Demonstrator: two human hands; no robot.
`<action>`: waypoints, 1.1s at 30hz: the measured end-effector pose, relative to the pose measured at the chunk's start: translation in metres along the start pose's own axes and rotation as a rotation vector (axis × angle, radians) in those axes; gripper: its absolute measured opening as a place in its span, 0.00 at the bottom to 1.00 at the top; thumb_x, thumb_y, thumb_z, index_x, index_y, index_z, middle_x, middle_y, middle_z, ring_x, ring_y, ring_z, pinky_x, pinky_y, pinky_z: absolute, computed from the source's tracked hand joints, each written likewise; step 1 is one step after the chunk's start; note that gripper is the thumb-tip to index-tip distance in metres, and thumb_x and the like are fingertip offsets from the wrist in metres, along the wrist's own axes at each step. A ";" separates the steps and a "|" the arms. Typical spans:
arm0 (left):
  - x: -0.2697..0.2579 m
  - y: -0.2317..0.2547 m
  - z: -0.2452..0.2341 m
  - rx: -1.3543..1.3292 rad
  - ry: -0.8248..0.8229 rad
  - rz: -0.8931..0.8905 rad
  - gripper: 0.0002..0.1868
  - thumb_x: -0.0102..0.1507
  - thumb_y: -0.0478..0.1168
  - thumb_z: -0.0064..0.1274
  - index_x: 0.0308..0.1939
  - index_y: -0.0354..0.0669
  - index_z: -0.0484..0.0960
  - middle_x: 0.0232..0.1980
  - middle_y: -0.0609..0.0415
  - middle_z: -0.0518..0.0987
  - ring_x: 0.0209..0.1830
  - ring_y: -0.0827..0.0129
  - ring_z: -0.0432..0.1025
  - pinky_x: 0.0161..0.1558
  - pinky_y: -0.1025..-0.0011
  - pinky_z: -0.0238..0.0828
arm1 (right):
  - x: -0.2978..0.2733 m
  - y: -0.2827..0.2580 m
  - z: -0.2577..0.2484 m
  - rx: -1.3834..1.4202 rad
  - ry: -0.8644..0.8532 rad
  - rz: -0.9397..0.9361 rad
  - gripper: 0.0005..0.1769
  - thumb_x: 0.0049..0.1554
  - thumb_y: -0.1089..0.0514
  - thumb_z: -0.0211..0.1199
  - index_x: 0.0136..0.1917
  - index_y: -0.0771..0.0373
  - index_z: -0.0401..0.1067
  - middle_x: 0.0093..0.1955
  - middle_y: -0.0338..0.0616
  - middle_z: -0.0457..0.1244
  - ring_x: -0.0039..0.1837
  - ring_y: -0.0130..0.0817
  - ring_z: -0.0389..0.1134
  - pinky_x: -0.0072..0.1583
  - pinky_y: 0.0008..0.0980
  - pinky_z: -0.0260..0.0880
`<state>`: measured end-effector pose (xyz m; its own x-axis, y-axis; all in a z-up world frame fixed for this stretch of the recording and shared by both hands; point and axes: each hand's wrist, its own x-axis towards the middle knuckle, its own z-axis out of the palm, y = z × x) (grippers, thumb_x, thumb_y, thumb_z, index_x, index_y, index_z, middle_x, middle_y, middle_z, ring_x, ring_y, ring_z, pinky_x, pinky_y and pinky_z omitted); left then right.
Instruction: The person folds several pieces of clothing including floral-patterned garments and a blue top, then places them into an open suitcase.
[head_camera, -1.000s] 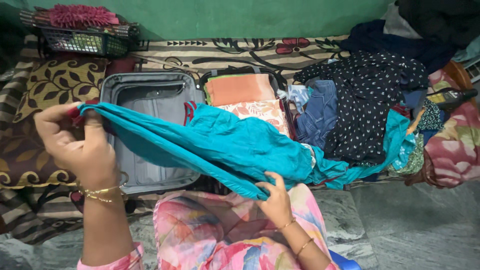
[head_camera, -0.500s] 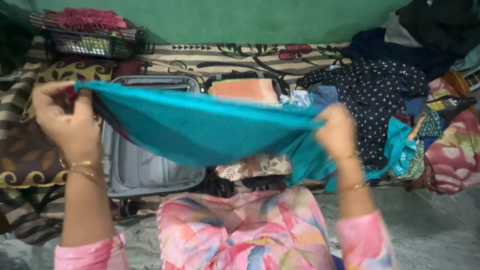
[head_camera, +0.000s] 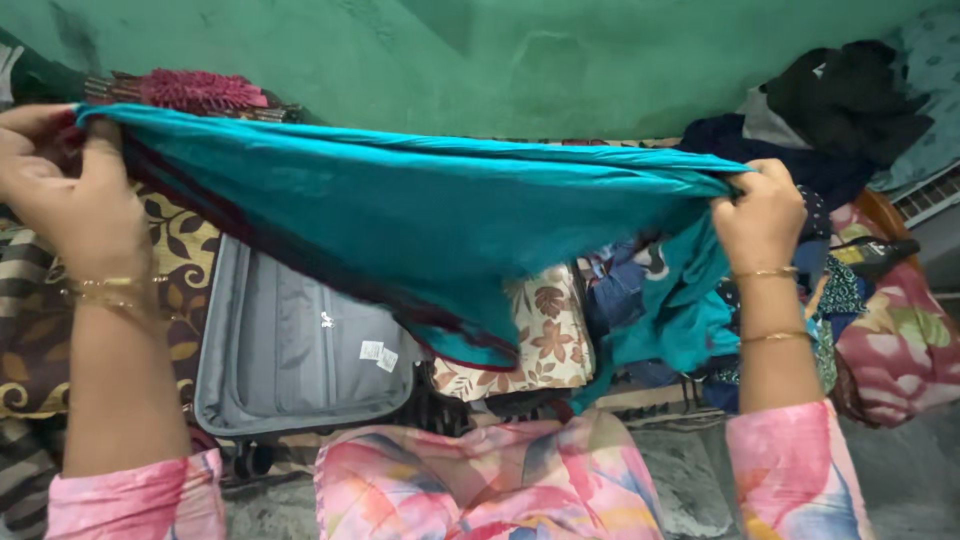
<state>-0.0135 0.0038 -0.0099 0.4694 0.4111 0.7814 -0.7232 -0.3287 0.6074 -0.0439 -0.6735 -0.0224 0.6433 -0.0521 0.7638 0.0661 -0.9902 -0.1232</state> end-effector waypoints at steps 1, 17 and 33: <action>-0.005 0.002 -0.002 -0.012 -0.021 -0.001 0.11 0.74 0.23 0.55 0.57 0.33 0.72 0.54 0.53 0.77 0.48 0.75 0.71 0.52 0.79 0.70 | -0.002 0.004 -0.003 0.050 -0.026 -0.001 0.06 0.55 0.60 0.71 0.47 0.61 0.81 0.54 0.47 0.68 0.52 0.48 0.70 0.53 0.41 0.71; 0.022 -0.115 0.022 -0.183 -0.044 -0.734 0.18 0.74 0.36 0.46 0.63 0.46 0.57 0.57 0.50 0.71 0.44 0.57 0.78 0.37 0.58 0.85 | 0.070 -0.025 0.030 0.221 -0.083 -0.113 0.12 0.50 0.65 0.67 0.49 0.63 0.81 0.51 0.51 0.66 0.50 0.46 0.69 0.54 0.39 0.70; -0.074 -0.073 -0.131 -0.380 0.056 -0.392 0.13 0.73 0.26 0.51 0.59 0.43 0.72 0.56 0.55 0.75 0.56 0.70 0.72 0.66 0.69 0.73 | -0.005 -0.077 0.041 0.189 0.181 -0.211 0.08 0.50 0.69 0.66 0.44 0.69 0.72 0.53 0.56 0.60 0.60 0.54 0.63 0.62 0.45 0.67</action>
<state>-0.0615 0.1087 -0.1311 0.7204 0.4889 0.4920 -0.6365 0.1841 0.7490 -0.0208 -0.5920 -0.0431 0.4558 0.1129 0.8829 0.3349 -0.9408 -0.0527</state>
